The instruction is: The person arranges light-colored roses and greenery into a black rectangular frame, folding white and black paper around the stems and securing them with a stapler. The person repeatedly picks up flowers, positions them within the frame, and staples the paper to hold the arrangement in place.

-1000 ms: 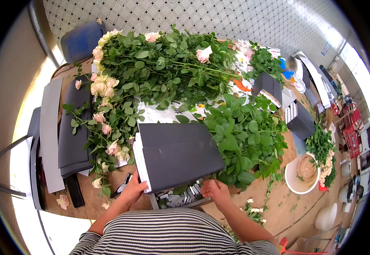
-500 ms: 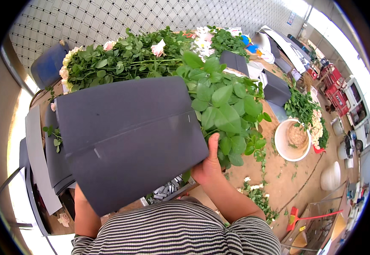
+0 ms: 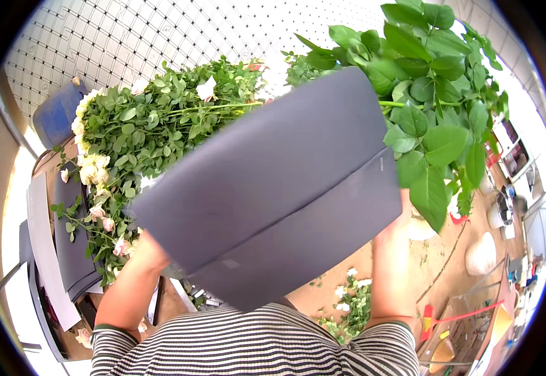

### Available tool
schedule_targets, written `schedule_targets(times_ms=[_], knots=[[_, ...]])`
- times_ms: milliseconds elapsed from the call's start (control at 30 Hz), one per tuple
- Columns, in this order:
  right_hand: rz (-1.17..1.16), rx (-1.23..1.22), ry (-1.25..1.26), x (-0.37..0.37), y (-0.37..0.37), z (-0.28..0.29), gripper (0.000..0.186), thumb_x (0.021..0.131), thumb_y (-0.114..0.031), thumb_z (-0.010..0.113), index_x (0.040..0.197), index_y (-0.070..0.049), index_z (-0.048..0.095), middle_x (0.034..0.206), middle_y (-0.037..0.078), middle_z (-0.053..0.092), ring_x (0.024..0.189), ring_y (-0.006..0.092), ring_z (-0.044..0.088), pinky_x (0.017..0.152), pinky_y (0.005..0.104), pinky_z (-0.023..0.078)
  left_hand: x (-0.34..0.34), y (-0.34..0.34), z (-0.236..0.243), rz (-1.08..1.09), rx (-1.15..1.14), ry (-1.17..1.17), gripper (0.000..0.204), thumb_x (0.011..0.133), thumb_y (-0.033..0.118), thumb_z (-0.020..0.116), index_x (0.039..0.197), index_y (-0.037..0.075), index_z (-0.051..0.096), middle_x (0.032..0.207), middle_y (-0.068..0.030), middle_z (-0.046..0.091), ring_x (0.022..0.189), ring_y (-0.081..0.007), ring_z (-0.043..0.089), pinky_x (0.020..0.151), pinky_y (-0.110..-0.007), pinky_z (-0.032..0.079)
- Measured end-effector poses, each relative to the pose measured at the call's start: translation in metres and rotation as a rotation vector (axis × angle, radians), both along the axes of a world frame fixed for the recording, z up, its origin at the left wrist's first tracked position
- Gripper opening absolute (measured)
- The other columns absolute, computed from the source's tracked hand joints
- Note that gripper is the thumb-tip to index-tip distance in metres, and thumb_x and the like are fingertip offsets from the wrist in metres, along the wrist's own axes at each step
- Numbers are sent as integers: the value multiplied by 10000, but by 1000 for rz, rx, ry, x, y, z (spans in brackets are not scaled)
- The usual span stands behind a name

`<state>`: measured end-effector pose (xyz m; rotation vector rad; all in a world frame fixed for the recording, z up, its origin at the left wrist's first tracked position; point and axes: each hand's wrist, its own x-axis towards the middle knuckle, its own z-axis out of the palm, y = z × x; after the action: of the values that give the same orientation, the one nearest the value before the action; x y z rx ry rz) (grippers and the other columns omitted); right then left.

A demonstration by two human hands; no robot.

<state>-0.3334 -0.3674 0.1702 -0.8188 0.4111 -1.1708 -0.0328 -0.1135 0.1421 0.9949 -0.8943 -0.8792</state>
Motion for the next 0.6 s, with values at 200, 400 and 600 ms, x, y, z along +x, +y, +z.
schedule_targets(times_ms=[200,400,600], knots=[[-30,110,102,-11,-127,38,390,973,-327,414,1195,-37,548,1136,100,608,1022,246,584,877,391,487,-34,-121,-9,-264,207,-78,754,844,-18,572,1479,99,184,1315,-109,456,1119,-167,511,948,-324,442],[188,-23,404,0,-325,29,364,973,-327,424,1138,-43,581,1069,89,636,962,220,610,830,380,509,-57,-251,-29,-314,193,-80,582,922,-5,472,1452,93,252,1270,-114,466,1146,-174,501,984,-322,443],[357,-63,403,93,-470,38,341,914,-361,555,1018,-46,636,887,79,674,762,191,660,663,312,559,-46,-377,-43,-145,227,-17,594,911,-53,449,1447,131,270,1206,-112,461,1031,-176,556,891,-303,513]])
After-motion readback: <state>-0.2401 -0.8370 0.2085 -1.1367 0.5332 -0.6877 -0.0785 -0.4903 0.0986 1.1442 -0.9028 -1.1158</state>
